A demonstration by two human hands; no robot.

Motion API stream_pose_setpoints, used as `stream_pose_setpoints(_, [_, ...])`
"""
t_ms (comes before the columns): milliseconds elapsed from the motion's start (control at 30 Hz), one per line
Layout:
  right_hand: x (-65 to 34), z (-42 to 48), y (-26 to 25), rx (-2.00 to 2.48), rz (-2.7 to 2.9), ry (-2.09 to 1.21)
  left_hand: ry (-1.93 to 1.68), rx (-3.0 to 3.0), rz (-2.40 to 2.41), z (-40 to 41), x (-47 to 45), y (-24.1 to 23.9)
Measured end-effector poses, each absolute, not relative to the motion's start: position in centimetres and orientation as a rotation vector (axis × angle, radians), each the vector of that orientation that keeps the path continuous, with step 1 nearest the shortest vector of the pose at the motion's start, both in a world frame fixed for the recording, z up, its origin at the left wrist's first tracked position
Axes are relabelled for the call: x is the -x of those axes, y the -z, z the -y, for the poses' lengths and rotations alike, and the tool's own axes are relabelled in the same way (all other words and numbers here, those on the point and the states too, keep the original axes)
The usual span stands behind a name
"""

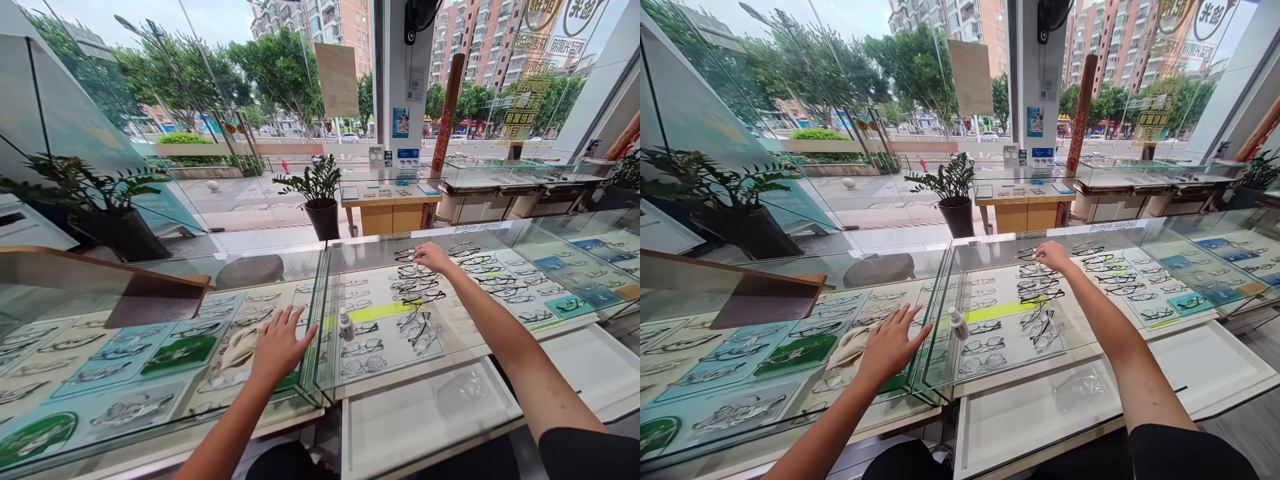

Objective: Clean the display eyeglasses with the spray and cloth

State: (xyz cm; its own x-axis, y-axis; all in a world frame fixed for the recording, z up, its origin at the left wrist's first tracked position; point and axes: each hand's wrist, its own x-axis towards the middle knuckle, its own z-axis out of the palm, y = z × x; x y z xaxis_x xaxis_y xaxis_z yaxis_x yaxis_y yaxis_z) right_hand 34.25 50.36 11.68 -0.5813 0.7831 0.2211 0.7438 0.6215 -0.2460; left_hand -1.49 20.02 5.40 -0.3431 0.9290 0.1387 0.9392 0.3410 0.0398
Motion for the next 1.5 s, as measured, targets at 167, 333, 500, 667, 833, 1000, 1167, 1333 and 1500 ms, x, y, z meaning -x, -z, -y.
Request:
stream_pose_setpoints(167, [-35.2,-49.3,-11.8,1.126,2.543,-0.293,0.203,1.734,2.483,-19.9,2.1,-4.8])
stream_pose_setpoints(333, [-35.5,-48.6,-11.2,1.046,2.606,-0.366,0.224,1.737,2.471,-19.6,3.0,-4.5])
stream_pose_setpoints(500, [-35.4,-48.3,-10.5,1.027,2.68,-0.361,0.238,1.754,2.472,-19.1,3.7,-4.5])
stream_pose_setpoints(667, [-35.0,-48.6,-10.0,1.062,2.67,-0.313,0.234,1.748,2.487,-18.7,3.7,-4.9])
stream_pose_setpoints(833, [-35.0,-48.8,-9.7,1.106,2.64,-0.28,0.242,1.746,2.491,-18.5,3.5,-5.3])
stream_pose_setpoints(1000, [-34.8,-48.7,-9.4,1.124,2.618,-0.253,0.257,1.756,2.486,-18.4,3.6,-5.3])
stream_pose_setpoints(1167, [-34.5,-48.7,-9.2,1.135,2.603,-0.225,0.27,1.758,2.483,-18.4,3.6,-5.2])
stream_pose_setpoints(1333, [-34.1,-48.1,-9.7,1.161,2.593,-0.223,0.271,1.76,2.488,-18.5,3.6,-5.2])
stream_pose_setpoints(1500, [-34.8,-46.6,-12.2,1.096,2.551,-0.346,0.271,1.752,2.512,-18.5,3.6,-5.2])
